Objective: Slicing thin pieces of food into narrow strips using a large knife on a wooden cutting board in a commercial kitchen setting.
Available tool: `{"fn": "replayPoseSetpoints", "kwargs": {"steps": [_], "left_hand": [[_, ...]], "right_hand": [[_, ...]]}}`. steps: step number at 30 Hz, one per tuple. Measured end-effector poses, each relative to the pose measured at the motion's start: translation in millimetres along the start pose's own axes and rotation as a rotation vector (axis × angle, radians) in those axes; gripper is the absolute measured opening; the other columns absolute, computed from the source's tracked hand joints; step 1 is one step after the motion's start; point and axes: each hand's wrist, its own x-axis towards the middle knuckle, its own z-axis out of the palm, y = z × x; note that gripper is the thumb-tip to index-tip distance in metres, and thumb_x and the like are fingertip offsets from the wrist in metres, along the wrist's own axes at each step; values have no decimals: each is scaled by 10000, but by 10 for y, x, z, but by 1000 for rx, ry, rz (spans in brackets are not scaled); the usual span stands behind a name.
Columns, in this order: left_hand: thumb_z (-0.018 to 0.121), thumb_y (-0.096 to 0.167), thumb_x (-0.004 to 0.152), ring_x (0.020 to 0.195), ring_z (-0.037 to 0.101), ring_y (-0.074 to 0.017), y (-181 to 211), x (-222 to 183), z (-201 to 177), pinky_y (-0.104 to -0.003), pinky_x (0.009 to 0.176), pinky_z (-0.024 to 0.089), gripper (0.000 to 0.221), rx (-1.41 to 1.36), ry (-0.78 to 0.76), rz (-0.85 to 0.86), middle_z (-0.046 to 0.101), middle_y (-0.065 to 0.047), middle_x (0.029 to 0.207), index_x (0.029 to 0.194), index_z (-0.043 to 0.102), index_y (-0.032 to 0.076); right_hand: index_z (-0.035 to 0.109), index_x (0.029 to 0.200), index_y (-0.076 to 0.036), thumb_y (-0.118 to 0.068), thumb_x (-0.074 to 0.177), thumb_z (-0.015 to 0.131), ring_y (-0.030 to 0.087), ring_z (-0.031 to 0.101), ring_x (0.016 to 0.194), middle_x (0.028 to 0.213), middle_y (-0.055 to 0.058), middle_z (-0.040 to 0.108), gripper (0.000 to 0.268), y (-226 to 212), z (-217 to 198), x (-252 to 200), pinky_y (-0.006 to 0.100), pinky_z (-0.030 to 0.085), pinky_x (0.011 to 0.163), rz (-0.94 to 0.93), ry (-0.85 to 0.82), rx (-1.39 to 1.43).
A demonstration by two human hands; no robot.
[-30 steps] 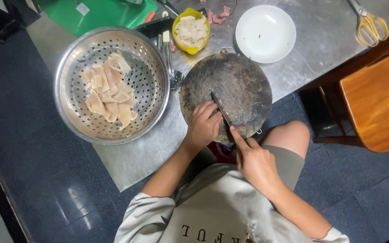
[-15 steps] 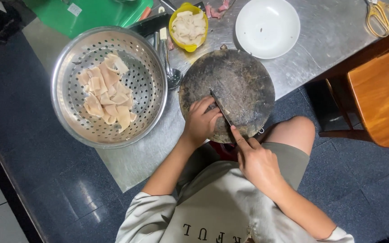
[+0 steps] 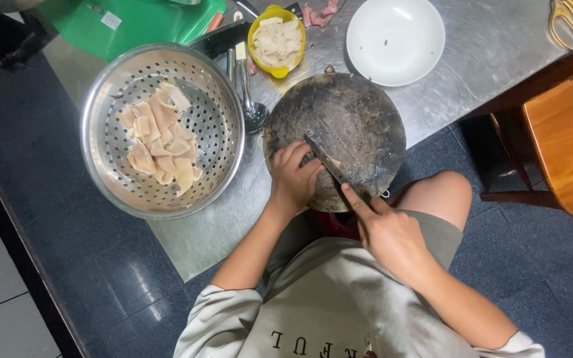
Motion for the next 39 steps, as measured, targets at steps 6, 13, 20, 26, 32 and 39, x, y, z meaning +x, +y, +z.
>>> {"fn": "replayPoseSetpoints", "kwargs": {"steps": [6, 13, 20, 26, 32, 39], "left_hand": [[623, 141, 987, 1027, 677, -291, -30, -143, 206, -423, 827, 508, 85, 13, 21, 99, 636, -31, 940, 923, 679, 141], [587, 42, 958, 931, 692, -294, 104, -173, 212, -397, 751, 536, 118, 76, 20, 175, 634, -52, 888, 911, 684, 91], [609, 71, 950, 983, 692, -363, 344, -43, -71, -457, 811, 559, 84, 106, -8, 161, 641, -114, 954, 998, 675, 49], [588, 25, 954, 998, 689, -392, 359, -127, -29, -488, 862, 561, 128, 66, -3, 120, 651, -142, 975, 1039, 684, 16], [589, 22, 943, 1004, 686, -385, 317, -211, 76, -507, 891, 567, 191, 50, -6, 110, 661, -137, 1020, 1104, 690, 2], [626, -5, 911, 1015, 693, -381, 366, -129, 20, -497, 908, 577, 198, 65, 5, 117, 673, -136, 997, 1086, 720, -13]], "right_hand": [[506, 1488, -361, -215, 894, 487, 427, 731, 672, 897, 116, 699, 612, 221, -49, 91, 553, 615, 558, -104, -18, -3], [529, 1473, -342, -210, 891, 491, 396, 739, 676, 889, 118, 710, 597, 332, -176, 161, 533, 624, 569, -162, -48, -16], [481, 1501, -383, -197, 880, 477, 331, 742, 705, 940, 72, 698, 648, 442, 30, 170, 482, 624, 587, -179, -22, -126], [434, 1535, -372, -183, 863, 470, 301, 746, 779, 1000, 81, 692, 699, 534, 165, 146, 468, 636, 626, -182, -43, -188], [383, 1571, -326, -151, 867, 446, 289, 751, 712, 989, 97, 680, 728, 466, 117, 175, 442, 632, 589, -235, -29, -228], [346, 1589, -233, -133, 884, 425, 297, 755, 699, 996, 123, 668, 717, 374, 208, 251, 438, 629, 566, -289, 19, -259]]}}
